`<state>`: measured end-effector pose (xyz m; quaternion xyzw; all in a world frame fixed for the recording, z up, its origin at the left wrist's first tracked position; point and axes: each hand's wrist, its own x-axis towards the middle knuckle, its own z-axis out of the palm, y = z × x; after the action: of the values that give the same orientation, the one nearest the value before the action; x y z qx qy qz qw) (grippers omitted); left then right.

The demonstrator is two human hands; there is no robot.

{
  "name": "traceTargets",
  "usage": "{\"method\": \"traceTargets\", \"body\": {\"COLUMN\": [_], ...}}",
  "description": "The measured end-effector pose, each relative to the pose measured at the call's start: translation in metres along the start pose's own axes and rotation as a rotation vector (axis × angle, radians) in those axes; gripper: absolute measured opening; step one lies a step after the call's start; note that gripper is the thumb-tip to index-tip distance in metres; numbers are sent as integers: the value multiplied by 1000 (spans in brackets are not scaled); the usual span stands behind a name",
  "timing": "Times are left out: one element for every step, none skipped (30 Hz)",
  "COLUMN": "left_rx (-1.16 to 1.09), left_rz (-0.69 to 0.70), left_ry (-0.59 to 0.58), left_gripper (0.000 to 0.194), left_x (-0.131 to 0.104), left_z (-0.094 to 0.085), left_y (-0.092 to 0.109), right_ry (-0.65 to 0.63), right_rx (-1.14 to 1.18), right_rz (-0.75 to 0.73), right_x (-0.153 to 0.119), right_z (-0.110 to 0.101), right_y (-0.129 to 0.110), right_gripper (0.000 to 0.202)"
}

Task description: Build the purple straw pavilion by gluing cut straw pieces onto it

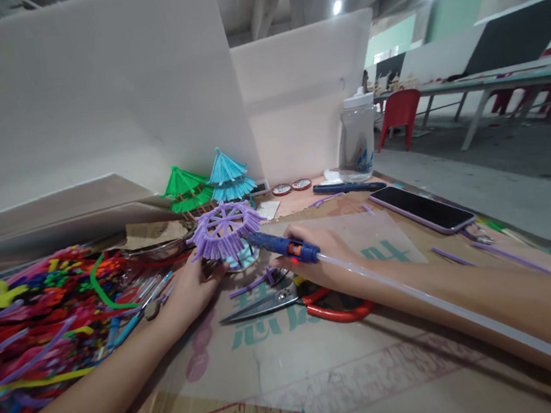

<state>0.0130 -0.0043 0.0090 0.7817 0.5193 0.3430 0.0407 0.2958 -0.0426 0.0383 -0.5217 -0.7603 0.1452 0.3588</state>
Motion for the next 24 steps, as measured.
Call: {"method": "traceTargets", "body": {"left_rx": [4, 9, 15, 22, 27, 28, 26, 24, 20, 15, 6, -5, -16, -26, -32, -31, -24, -16, -9, -2, 5, 12, 16, 19], "left_rz": [-5, -12, -24, -40, -57, -73, -88, -101, -108, -110, -107, -104, -100, -95, -90, -85, -80, -72, -61, -47, -33, -21, -13, -9], "left_ry": [-3, -8, -14, -21, -28, -34, -40, -45, -49, -54, -58, -61, -63, -64, -62, -58, -52, -44, -37, -32, -28, -23, -21, -19], "left_gripper": [42, 42, 42, 42, 41, 41, 40, 39, 37, 36, 35, 34, 34, 34, 34, 34, 35, 36, 37, 38, 40, 41, 42, 42], "left_x": [0, 0, 0, 0, 0, 0, 0, 0, 0, 0, 0, 0, 1, 1, 1, 1, 1, 1, 1, 1, 1, 1, 1, 1], "left_z": [0, 0, 0, 0, 0, 0, 0, 0, 0, 0, 0, 0, 0, 1, 1, 1, 1, 1, 1, 1, 0, 0, 0, 1], "left_y": [0, 0, 0, 0, 0, 1, 1, 2, 2, 2, 2, 2, 1, 1, 1, 1, 1, 1, 1, 2, 2, 2, 2, 2], "right_ry": [-3, -4, -5, -6, -7, -11, -15, -16, -14, -7, 1, 7, 13, 17, 15, 14, 9, 7, 5, 5, 5, 5, 8, 13], "right_rx": [-2, -6, -12, -16, -20, -24, -28, -31, -30, -26, -14, 1, 16, 30, 41, 47, 49, 51, 55, 59, 64, 70, 72, 66], "right_rz": [5, 7, 6, 2, -2, -7, -11, -13, -13, -12, -10, -7, -4, -2, -2, -3, -5, -5, -4, -1, 4, 8, 12, 15], "right_x": [0, 0, 1, 1, 1, 1, 1, 1, 1, 1, 1, 1, 1, 1, 1, 1, 1, 1, 0, 0, 0, 0, 0, 0], "right_z": [0, 0, 0, 0, 0, 0, 0, 0, 0, 0, -1, -1, -2, -2, -3, -3, -3, -4, -4, -4, -4, -4, -4, -3], "right_y": [0, 1, 1, 1, 2, 2, 2, 2, 1, 1, 0, -2, -3, -4, -5, -6, -6, -6, -6, -6, -6, -6, -6, -5], "right_gripper": [33, 33, 32, 31, 31, 31, 31, 31, 30, 29, 29, 28, 28, 27, 27, 27, 27, 27, 27, 27, 28, 28, 28, 29]}}
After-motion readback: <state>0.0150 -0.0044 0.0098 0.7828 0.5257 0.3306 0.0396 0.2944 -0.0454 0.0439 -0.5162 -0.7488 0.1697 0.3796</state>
